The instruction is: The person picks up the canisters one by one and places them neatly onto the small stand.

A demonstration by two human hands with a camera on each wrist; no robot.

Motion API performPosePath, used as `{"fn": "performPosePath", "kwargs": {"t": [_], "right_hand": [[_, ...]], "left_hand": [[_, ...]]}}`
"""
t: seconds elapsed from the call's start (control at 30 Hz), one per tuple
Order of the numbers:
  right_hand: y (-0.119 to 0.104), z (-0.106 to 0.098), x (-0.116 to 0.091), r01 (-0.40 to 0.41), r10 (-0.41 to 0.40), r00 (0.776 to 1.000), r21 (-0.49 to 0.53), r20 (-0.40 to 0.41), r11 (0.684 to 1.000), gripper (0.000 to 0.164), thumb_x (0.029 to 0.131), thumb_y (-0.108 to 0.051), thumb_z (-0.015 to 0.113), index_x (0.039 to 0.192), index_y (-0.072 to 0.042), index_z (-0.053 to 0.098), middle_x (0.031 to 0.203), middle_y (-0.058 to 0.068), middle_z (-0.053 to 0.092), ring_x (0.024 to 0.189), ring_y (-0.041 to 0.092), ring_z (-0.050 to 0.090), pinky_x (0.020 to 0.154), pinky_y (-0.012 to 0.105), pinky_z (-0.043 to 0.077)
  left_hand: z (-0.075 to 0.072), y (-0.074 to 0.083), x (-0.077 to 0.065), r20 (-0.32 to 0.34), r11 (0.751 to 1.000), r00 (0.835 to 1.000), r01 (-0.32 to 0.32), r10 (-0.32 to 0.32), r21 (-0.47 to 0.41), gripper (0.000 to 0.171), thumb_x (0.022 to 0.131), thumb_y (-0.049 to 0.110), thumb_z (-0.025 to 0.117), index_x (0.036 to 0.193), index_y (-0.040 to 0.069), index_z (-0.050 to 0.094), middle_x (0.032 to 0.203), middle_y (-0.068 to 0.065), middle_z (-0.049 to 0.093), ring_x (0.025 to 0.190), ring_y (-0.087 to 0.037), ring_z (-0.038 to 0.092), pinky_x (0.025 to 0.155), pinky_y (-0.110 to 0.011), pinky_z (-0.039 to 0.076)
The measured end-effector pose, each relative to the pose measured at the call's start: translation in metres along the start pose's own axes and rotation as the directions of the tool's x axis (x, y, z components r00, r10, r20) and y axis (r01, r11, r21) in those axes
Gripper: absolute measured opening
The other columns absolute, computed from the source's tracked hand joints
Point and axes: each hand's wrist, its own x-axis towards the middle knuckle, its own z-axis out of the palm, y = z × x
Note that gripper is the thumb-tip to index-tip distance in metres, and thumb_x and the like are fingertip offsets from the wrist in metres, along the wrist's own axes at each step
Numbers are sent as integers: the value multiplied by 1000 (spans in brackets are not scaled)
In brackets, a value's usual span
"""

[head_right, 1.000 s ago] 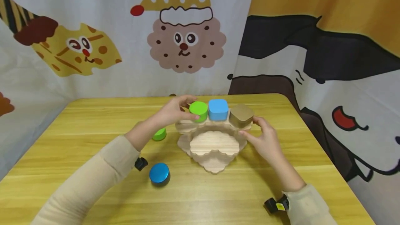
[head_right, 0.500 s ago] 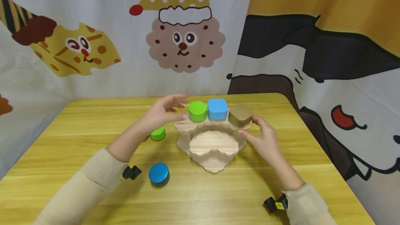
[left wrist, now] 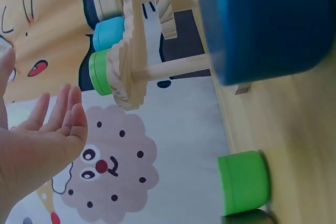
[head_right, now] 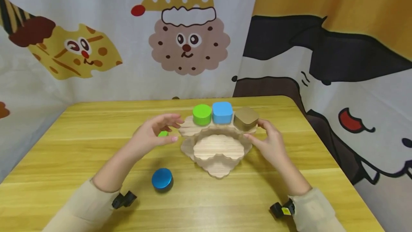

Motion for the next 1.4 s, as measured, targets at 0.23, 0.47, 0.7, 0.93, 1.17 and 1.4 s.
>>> {"fn": "performPosePath", "kwargs": {"t": [0.23,0.47,0.7,0.93,1.17,1.4], "right_hand": [[-1,-1,0,2,-2,1000,6,-4,1000,54,80,-18,79,121,7,55,122,27,56,118,45,46,95,61,34],[-1,-1,0,-7,7,1000,-8,3,1000,55,80,-20,79,121,7,54,122,27,55,118,45,46,95,60,34],[-3,-1,0,-16,16,1000,-9,7,1000,57,81,-21,79,123,7,53,124,28,54,119,45,46,96,60,33],[-2,-1,0,-13,13,1000,-6,8,1000,56,81,-19,79,122,7,54,123,27,55,118,45,46,96,60,34],[-2,-1,1,8,-8,1000,-2,2,1000,55,80,-18,79,122,8,54,122,28,56,117,46,47,95,61,34],[1,1,1,4,-4,1000,-1,6,1000,56,81,-20,79,122,7,54,123,27,55,118,45,46,95,61,34]], "left_hand": [[-2,-9,-26,-8,997,1000,22,-23,-68,55,83,3,73,133,1,51,124,-13,59,110,-25,54,92,-45,40],[-7,-21,-49,4,997,999,54,-54,-56,56,82,6,75,133,6,52,125,-15,58,110,-26,54,90,-37,43],[-14,-34,-66,68,998,997,42,-38,-49,57,81,4,76,132,8,52,128,-13,57,112,-27,53,90,-42,42],[-18,-47,-71,189,995,977,97,-96,5,61,80,8,77,135,9,51,129,-11,56,117,-26,50,96,-52,37],[-18,-67,-77,290,988,944,151,-154,33,68,80,17,79,138,2,46,131,-12,54,118,-30,50,101,-55,31],[-18,-81,-84,344,984,922,173,-175,36,71,77,17,81,138,2,47,132,-6,55,118,-23,49,101,-40,35]]}}
